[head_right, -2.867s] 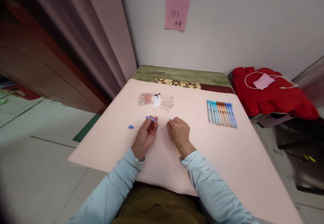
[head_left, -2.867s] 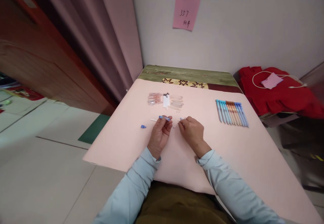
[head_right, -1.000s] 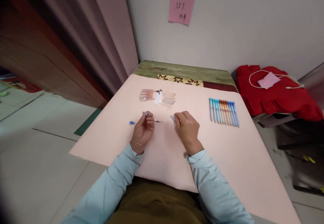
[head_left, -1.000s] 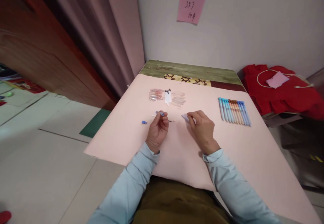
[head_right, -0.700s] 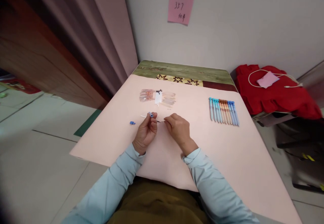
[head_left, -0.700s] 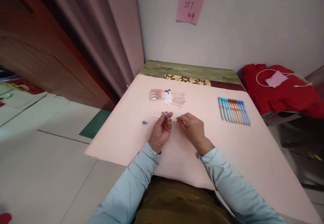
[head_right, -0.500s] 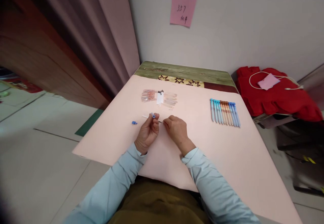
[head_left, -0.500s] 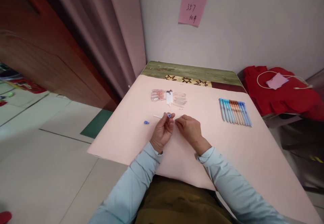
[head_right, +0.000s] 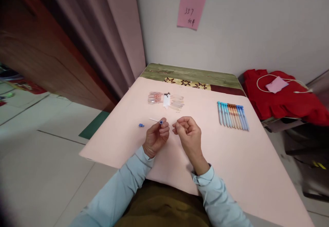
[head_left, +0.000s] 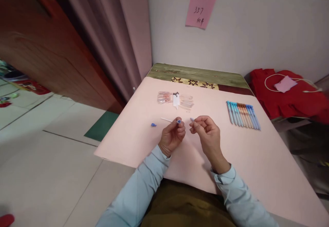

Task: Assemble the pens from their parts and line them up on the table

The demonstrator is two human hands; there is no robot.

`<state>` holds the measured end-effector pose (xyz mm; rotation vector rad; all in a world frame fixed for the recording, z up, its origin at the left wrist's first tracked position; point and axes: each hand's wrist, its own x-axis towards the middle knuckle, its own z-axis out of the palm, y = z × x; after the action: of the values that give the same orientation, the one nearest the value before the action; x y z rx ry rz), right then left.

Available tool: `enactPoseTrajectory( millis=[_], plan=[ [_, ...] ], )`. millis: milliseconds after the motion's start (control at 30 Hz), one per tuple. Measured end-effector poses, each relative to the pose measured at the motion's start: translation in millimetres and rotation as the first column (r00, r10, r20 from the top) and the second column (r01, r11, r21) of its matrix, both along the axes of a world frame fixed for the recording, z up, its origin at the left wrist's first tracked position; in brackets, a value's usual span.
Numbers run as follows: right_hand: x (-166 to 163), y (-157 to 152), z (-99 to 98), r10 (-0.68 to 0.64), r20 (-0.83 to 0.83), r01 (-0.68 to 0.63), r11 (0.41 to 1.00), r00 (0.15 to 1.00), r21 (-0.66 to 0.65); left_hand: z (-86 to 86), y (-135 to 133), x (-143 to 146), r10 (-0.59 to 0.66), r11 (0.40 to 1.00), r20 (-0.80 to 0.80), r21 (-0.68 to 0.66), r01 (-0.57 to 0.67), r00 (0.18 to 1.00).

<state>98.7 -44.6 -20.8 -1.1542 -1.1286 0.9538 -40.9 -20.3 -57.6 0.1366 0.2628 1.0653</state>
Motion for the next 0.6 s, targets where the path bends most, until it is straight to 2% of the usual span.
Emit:
enactPoseTrajectory(
  millis=[133, 267, 367, 600],
  plan=[
    [-8.7, -13.5, 17.8, 0.028, -0.013, -0.027, 0.999, 1.000, 0.025, -1.1, -2.9, -2.6, -0.089, 0.993, -0.039, 0.070, 0.092, 0.995],
    [-10.6, -19.0, 26.7, 0.068, 0.152, -0.090, 0.985, 0.986, 0.149, -0.7, -2.8, -2.9, -0.102, 0.984, -0.049, 0.139, 0.108, 0.994],
    [-10.6, -17.3, 25.0, 0.045, 0.285, -0.114, 0.967, 0.957, 0.227, 0.5, -3.0, -1.4, -0.091, 0.984, -0.076, 0.144, 0.101, 0.993],
    [-9.0, -10.8, 11.1, 0.049, 0.250, -0.100, 0.976, 0.967, 0.193, 4.0, -4.7, 2.8, -0.083, 0.981, -0.082, 0.170, 0.096, 0.993]
  ],
)
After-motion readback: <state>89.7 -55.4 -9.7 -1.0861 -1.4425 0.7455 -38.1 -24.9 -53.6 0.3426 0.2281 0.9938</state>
